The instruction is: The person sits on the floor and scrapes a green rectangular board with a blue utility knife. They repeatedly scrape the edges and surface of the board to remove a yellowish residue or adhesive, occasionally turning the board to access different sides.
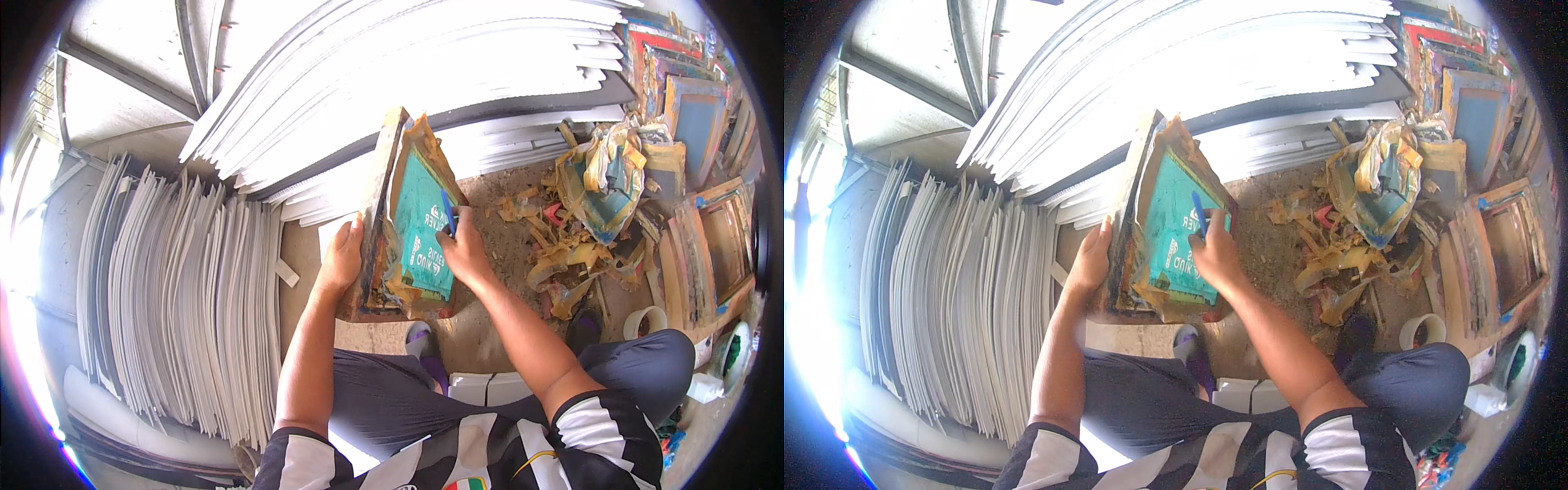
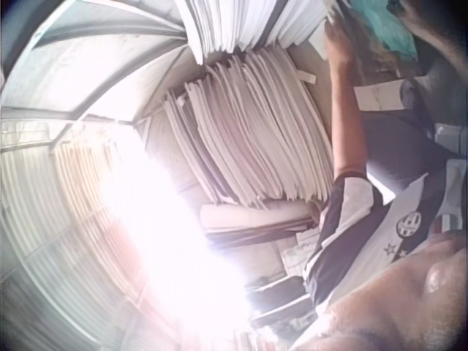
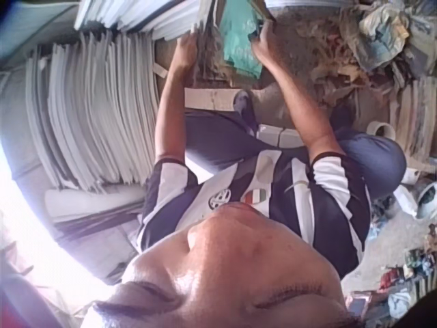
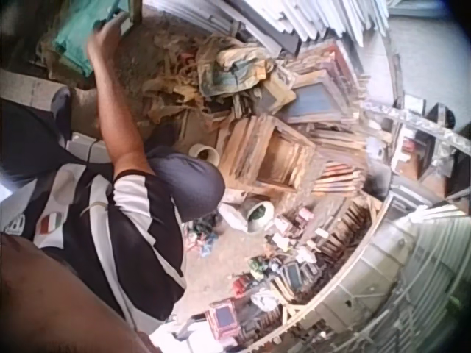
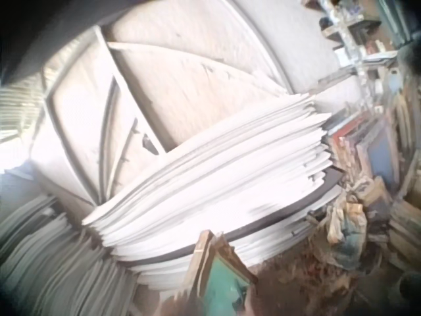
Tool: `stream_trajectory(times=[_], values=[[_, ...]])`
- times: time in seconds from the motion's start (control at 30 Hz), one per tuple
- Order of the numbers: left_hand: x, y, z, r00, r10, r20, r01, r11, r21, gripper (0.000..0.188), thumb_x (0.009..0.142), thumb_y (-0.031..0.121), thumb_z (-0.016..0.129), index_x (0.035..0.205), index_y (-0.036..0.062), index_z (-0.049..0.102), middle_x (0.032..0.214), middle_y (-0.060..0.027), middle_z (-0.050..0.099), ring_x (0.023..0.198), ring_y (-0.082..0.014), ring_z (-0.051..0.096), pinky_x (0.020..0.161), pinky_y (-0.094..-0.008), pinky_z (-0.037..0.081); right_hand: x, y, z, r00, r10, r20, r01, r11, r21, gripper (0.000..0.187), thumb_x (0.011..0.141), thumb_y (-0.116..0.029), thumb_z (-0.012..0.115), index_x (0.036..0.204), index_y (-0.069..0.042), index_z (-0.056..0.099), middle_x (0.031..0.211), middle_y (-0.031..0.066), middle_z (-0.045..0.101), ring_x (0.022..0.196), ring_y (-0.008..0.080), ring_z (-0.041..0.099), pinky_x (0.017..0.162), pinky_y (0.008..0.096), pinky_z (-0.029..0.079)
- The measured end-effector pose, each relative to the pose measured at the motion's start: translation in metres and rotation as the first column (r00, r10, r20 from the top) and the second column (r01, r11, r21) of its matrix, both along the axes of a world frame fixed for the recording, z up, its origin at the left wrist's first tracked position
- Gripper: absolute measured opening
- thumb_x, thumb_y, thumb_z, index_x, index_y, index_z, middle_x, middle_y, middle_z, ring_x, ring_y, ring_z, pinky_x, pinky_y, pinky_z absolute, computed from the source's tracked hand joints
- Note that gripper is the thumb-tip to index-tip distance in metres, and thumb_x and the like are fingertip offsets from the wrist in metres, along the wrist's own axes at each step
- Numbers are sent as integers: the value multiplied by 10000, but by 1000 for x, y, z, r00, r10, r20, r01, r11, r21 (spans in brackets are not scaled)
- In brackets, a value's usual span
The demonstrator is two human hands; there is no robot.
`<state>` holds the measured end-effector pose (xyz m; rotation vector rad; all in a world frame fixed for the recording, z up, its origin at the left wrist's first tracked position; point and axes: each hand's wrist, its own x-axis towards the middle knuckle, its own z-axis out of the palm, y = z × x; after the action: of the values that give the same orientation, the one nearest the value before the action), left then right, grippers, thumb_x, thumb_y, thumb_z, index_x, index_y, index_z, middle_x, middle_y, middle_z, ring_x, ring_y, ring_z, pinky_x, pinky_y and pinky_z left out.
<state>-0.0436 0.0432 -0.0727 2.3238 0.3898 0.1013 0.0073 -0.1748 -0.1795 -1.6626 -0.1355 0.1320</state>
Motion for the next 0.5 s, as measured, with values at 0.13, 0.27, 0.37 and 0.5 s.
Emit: stream_trajectory(times=[0.13,0.27,0.37,0.5], values=[[0,-1,0,1000,-14,23,13,1000,14,495,1107,412,438,1149,-43,631,1024,-279,670,990,-364,639,908,-428,482,-9,-6,40,985,81,153,-99,989,112,397,1031,-155,611,1375,14,507,973,229,681,883,306,725,719,431,536],[2,0,-6,999,-24,27,24,1000,-8,485,1108,407,436,1126,-39,627,1010,-294,652,972,-403,632,891,-432,487,-30,-3,61,963,24,270,-72,983,170,544,1068,-103,552,1581,-78,375,1012,145,660,743,157,636,688,325,556],[0,-5,-2,999,-11,31,10,1000,16,477,1109,403,436,1119,-36,624,1007,-301,644,957,-426,623,879,-433,490,-35,-8,72,954,177,242,-230,950,213,552,1069,-92,546,1590,-72,363,1054,134,664,710,125,613,644,295,549],[-1,-11,5,999,-27,37,25,998,59,471,1110,397,439,1117,-35,625,1014,-303,645,958,-424,625,876,-433,491,-36,-8,74,928,203,312,-271,944,189,532,1072,-95,549,1574,-33,386,1102,140,680,740,130,634,691,293,554]])
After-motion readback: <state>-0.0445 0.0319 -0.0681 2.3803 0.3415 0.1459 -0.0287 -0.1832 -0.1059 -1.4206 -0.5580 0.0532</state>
